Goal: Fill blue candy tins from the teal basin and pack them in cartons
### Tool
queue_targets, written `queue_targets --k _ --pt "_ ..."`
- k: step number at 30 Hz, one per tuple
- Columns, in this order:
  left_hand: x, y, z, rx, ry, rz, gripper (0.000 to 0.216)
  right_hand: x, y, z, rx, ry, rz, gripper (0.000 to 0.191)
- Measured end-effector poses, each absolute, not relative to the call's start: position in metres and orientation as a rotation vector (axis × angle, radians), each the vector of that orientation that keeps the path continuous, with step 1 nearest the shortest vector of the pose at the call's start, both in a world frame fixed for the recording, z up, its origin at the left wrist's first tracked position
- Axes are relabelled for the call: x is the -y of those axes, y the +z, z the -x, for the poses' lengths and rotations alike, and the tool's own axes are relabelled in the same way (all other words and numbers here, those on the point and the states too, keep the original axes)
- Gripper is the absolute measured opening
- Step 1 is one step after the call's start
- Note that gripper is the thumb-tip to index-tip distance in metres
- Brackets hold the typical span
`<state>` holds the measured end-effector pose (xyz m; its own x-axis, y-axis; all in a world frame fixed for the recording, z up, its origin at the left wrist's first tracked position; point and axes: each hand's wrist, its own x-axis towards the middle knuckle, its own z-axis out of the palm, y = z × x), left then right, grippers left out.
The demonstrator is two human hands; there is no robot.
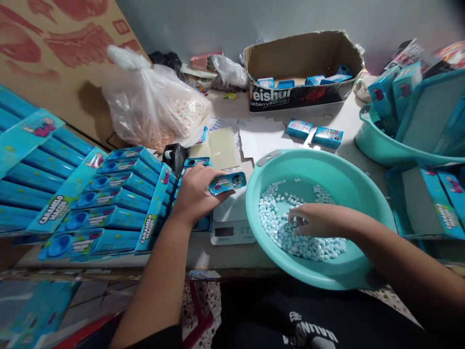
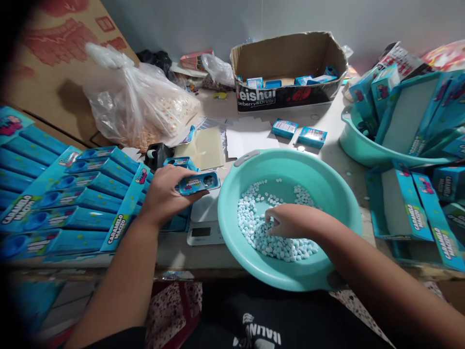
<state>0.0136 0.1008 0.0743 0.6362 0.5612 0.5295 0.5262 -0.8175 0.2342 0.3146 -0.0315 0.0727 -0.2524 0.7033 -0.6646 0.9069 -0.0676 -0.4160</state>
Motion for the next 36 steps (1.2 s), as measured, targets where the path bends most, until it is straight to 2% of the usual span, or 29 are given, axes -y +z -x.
queue_targets --k 7,12,15,18,25,36 --pt "-0.116 0.053 -0.009 -1.106 0.677 -2.385 0.054 0.029 0.069 -0.314 -1.962 -1.216 -1.722 0.039" --pt "-0.111 0.052 -0.008 -1.130 0.823 -2.268 0.071 0.029 0.066 -0.308 -2.045 -1.146 -1.590 0.028" --pt "-0.107 0.053 -0.005 -1.116 0.971 -2.222 0.064 0.029 0.066 -0.305 -1.983 -1.176 -1.534 0.026" --pt "-0.105 0.054 -0.003 -1.091 1.110 -2.218 0.052 0.030 0.068 -0.304 -1.901 -1.192 -1.544 0.031" --pt "-0.112 0.050 -0.001 -1.175 1.300 -2.150 0.040 0.033 0.069 -0.305 -1.795 -1.229 -1.566 0.048" --pt "-0.112 0.051 0.000 -1.266 1.281 -2.159 0.038 0.032 0.069 -0.312 -1.771 -1.229 -1.594 0.034"
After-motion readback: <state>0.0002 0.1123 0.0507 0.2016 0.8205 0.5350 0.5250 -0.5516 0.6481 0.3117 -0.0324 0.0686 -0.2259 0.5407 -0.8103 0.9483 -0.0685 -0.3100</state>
